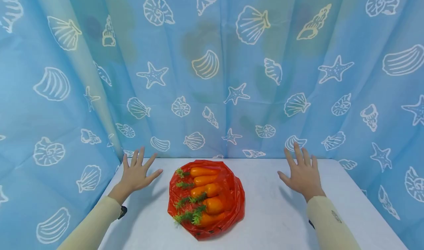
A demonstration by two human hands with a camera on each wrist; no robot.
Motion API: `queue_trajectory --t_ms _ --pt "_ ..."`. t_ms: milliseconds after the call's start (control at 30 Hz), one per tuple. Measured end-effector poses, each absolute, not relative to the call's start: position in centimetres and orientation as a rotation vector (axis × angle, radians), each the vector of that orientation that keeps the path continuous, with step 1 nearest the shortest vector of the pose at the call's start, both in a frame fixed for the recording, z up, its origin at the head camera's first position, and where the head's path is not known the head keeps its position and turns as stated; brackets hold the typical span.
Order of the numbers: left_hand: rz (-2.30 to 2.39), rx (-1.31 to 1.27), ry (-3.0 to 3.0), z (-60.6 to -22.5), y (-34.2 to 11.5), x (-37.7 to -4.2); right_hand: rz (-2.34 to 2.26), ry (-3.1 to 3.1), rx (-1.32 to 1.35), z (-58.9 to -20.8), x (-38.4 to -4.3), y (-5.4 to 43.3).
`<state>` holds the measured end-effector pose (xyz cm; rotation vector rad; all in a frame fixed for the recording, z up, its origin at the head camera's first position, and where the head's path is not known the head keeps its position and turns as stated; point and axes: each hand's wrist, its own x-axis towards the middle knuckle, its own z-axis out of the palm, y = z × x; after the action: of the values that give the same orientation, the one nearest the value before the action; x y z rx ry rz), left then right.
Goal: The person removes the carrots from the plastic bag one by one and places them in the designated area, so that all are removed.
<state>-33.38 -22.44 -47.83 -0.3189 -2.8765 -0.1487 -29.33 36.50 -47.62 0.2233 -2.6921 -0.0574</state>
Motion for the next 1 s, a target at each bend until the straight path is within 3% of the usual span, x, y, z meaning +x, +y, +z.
queue_trajectory --t_ms 400,633,1000 --pt "-0.259 -0.443 -2.765 -45.0 -19.7 -31.8 0.017 -2.637 0.278 -45.2 -29.8 32.6" --pt "-0.512 -0.374 -2.851 -45.1 -18.4 -31.2 0.050 -2.598 0.380 -43.4 -29.8 29.6" --pt "-0.539 -0.520 -2.741 -45.0 -17.7 -30.0 0.047 -2.552 0.537 -42.8 -28.6 25.2"
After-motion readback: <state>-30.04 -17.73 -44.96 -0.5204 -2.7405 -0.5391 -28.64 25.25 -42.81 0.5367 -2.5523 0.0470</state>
